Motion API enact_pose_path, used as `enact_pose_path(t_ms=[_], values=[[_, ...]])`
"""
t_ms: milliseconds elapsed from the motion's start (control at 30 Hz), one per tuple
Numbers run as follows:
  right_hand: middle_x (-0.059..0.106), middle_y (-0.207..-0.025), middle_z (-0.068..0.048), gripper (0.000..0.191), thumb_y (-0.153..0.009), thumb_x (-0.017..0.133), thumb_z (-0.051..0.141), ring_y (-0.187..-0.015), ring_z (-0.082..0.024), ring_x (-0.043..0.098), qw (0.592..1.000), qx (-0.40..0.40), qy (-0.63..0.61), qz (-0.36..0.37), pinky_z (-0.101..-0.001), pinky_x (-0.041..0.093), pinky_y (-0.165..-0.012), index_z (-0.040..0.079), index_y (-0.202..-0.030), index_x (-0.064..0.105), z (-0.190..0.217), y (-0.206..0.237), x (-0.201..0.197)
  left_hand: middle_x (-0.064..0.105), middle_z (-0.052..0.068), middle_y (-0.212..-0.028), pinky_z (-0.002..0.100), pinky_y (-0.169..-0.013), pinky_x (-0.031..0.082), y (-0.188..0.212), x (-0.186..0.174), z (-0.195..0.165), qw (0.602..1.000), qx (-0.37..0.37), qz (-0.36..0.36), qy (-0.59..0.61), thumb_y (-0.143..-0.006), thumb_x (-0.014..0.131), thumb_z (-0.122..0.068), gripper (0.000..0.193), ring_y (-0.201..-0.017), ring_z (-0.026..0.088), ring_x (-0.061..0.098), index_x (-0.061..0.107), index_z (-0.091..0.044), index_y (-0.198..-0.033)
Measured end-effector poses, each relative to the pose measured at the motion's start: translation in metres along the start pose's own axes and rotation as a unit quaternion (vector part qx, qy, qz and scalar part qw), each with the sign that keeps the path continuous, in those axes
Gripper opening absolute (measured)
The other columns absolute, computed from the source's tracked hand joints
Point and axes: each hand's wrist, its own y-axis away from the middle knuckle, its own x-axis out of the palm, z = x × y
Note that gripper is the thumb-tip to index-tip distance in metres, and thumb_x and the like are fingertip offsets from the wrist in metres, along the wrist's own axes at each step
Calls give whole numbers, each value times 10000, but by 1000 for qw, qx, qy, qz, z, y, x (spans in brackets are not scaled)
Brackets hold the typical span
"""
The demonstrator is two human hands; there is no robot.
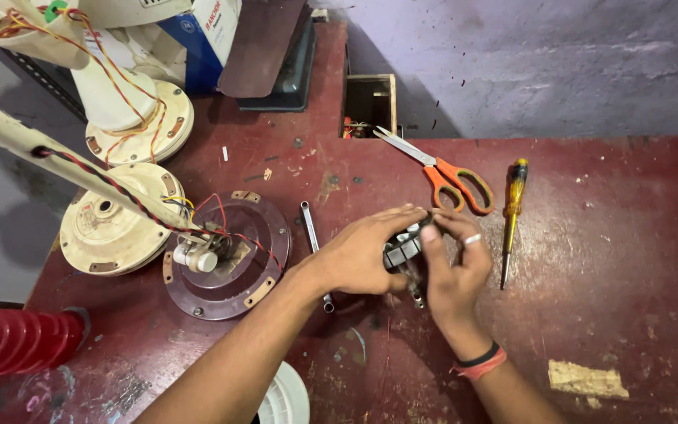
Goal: The person uses a screwdriver and a metal file to scrape and clean the surface of a cylindrical electrical component, likely a fan motor rotor. They repeatedly rotate the component and file different sections while holding it steady on a workbench.
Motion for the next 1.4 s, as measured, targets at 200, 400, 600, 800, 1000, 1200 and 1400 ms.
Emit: enact_pose_path(t_ms=[200, 400, 600, 800, 1000, 1200, 1400], values=[[655, -1008, -145, 214, -988, 719, 166, -941, -190, 573, 987, 162, -16, -14, -359, 452, -862, -11, -1106, 720, 10, 6, -1, 528, 238, -1502, 402, -1216, 366, 6, 7, 9, 1000, -4, 11, 28, -599, 780, -98, 923, -1442, 354, 473, 480, 27, -1464], [618, -992, -170, 239, -958, 755, 191, -932, -212, 551, 993, 114, 11, -23, -347, 442, -835, -24, -1045, 701, 21, 8, -2, 556, 231, -1479, 405, -1198, 387, 6, 8, 7, 1000, -16, 9, 24, -593, 727, -56, 891, -1414, 366, 504, 501, 16, -1451], [646, -1101, -129, 226, -920, 787, 173, -1076, -218, 632, 986, -142, 85, 5, -327, 514, -956, 12, -1036, 680, 27, 10, -2, 566, 232, -1485, 403, -1198, 401, 8, 8, 6, 999, -13, 3, 39, -636, 689, -35, 846, -1416, 363, 519, 514, 13, -1462], [634, -980, -109, 200, -979, 769, 152, -933, -199, 606, 997, 56, 34, -34, -336, 491, -861, -10, -957, 654, 25, 11, 0, 563, 238, -1470, 400, -1190, 395, 8, 8, 3, 999, -23, 12, 34, -591, 691, -32, 887, -1404, 366, 516, 500, 19, -1455], [618, -972, -166, 252, -974, 758, 205, -915, -239, 565, 992, 124, -4, -33, -360, 463, -831, -34, -974, 678, 23, 9, -2, 543, 238, -1478, 398, -1188, 385, 6, 10, 3, 999, -26, 15, 36, -586, 711, -41, 900, -1402, 366, 502, 489, 24, -1456], [643, -1141, -139, 277, -911, 797, 200, -1103, -242, 634, 991, -111, 75, 3, -352, 501, -990, -9, -1032, 661, 19, 11, -2, 531, 233, -1520, 393, -1212, 377, 8, 9, 5, 999, -8, 12, 42, -600, 687, -24, 890, -1447, 360, 485, 498, 34, -1467], [669, -1143, -136, 224, -995, 748, 192, -1072, -240, 619, 999, 38, -22, -16, -380, 490, -975, 4, -1055, 641, 17, 10, -1, 528, 238, -1505, 402, -1201, 373, 7, 11, 3, 999, -18, 10, 48, -605, 708, -30, 870, -1434, 364, 479, 506, 35, -1449]])
